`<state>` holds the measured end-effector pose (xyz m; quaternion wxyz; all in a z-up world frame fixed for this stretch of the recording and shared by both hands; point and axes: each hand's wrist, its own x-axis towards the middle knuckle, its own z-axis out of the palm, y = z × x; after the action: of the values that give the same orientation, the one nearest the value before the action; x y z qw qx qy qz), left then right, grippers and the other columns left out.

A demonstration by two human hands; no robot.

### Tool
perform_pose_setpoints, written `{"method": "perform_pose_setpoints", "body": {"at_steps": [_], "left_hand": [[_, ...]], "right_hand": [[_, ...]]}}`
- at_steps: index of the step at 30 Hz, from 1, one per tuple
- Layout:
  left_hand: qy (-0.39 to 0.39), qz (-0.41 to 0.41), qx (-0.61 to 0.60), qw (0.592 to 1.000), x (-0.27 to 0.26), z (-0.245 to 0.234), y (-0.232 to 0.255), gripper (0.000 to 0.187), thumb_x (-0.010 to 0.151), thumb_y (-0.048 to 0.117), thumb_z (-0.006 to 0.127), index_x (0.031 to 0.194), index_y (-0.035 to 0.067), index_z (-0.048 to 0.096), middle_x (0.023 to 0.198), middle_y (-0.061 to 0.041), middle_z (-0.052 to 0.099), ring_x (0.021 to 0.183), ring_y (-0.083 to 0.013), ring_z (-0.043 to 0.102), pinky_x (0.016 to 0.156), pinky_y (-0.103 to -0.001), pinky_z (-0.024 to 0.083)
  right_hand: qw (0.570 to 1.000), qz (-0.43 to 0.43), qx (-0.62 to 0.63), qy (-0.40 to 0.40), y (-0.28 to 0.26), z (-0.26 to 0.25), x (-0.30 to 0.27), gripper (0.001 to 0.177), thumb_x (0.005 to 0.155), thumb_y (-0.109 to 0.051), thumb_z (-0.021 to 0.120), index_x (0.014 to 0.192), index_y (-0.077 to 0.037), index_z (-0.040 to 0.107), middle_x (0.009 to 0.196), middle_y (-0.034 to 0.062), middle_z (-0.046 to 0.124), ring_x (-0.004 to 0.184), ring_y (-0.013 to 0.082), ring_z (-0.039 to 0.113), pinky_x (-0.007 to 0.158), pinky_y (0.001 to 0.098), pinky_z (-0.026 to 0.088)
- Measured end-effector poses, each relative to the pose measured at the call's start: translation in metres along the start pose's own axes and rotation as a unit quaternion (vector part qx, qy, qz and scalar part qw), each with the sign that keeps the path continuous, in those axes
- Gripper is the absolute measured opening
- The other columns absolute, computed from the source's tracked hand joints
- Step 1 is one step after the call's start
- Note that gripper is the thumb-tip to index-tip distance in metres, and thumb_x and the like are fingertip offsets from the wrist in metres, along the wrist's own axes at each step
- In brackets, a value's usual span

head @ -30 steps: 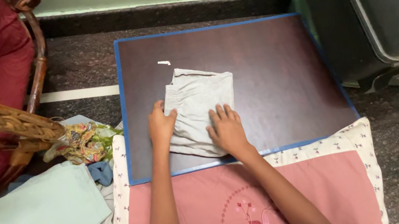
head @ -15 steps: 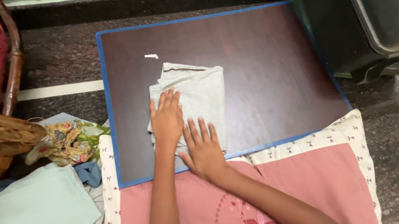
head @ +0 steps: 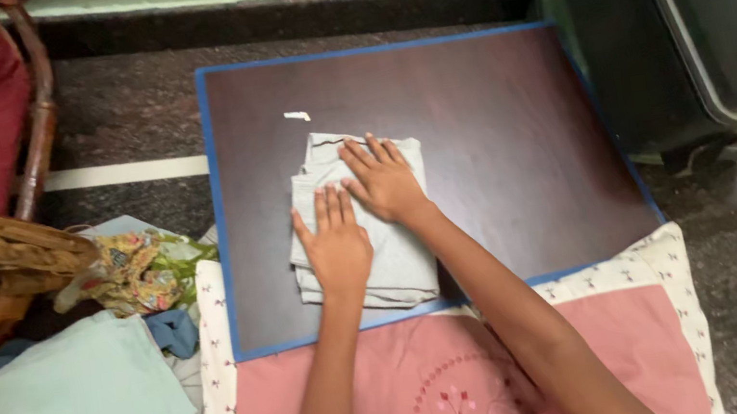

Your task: The person folds several items of clothing on a mat on the floor. They fold a pair of light-colored shorts, a striped polo shirt, a light green long-sleeved shirt, and a plaid short-sleeved shirt, stacking them neatly.

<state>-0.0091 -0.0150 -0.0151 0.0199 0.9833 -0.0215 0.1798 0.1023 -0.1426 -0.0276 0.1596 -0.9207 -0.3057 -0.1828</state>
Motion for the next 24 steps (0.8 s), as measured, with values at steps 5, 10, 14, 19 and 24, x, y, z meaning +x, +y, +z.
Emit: {"method": "perform_pose_setpoints", "body": {"at_steps": [5, 10, 14, 19, 24], "left_hand": [[-0.019, -0.044, -0.054, 0.997, -0.003, -0.008, 0.002, 0.067, 0.085, 0.031, 0.057, 0.147, 0.008, 0.050, 0.159, -0.006, 0.044, 0.150, -0.0214, 0.033, 0.117, -0.071, 0.015], [-0.016, -0.091, -0.048, 0.995, 0.006, -0.010, 0.004, 0.073, 0.083, 0.032, 0.058, 0.149, 0.002, 0.047, 0.159, -0.009, 0.043, 0.150, -0.0230, 0.032, 0.116, -0.071, 0.015], [-0.001, -0.116, -0.042, 0.992, 0.017, -0.002, -0.001, 0.074, 0.085, 0.034, 0.060, 0.149, 0.000, 0.047, 0.159, -0.012, 0.043, 0.152, -0.0252, 0.030, 0.117, -0.071, 0.016], [0.065, -0.119, -0.098, 0.986, 0.017, -0.008, -0.053, 0.068, 0.088, 0.036, 0.061, 0.149, 0.007, 0.051, 0.160, -0.015, 0.044, 0.152, -0.0338, 0.032, 0.120, -0.060, 0.023], [0.075, -0.290, -0.008, 0.954, -0.016, -0.016, -0.103, 0.074, 0.089, 0.059, 0.059, 0.142, 0.007, 0.054, 0.145, -0.022, 0.051, 0.136, -0.0441, 0.044, 0.112, -0.059, 0.033]], "right_hand": [[0.988, 0.145, -0.045, 0.032, 0.021, -0.019, 0.007, 0.054, 0.104, -0.041, 0.050, 0.139, -0.001, 0.057, 0.146, 0.0198, 0.056, 0.140, 0.0450, 0.042, 0.120, 0.0571, 0.028], [0.983, 0.124, 0.094, 0.095, -0.028, -0.061, -0.065, 0.052, 0.105, -0.028, 0.050, 0.143, 0.007, 0.049, 0.148, 0.0279, 0.048, 0.138, 0.0481, 0.043, 0.117, 0.0551, 0.033], [0.993, 0.117, 0.010, -0.015, -0.056, -0.039, -0.083, 0.056, 0.098, -0.036, 0.053, 0.147, -0.011, 0.051, 0.155, 0.0243, 0.042, 0.141, 0.0522, 0.032, 0.113, 0.0598, 0.028], [0.994, 0.094, -0.015, -0.047, -0.041, -0.016, -0.025, 0.055, 0.101, -0.042, 0.049, 0.151, -0.021, 0.049, 0.159, 0.0181, 0.040, 0.145, 0.0523, 0.029, 0.112, 0.0643, 0.026], [0.992, 0.112, -0.027, -0.042, -0.043, 0.018, 0.034, 0.057, 0.101, -0.046, 0.047, 0.153, -0.023, 0.048, 0.162, 0.0148, 0.038, 0.147, 0.0500, 0.028, 0.113, 0.0648, 0.028]]}}
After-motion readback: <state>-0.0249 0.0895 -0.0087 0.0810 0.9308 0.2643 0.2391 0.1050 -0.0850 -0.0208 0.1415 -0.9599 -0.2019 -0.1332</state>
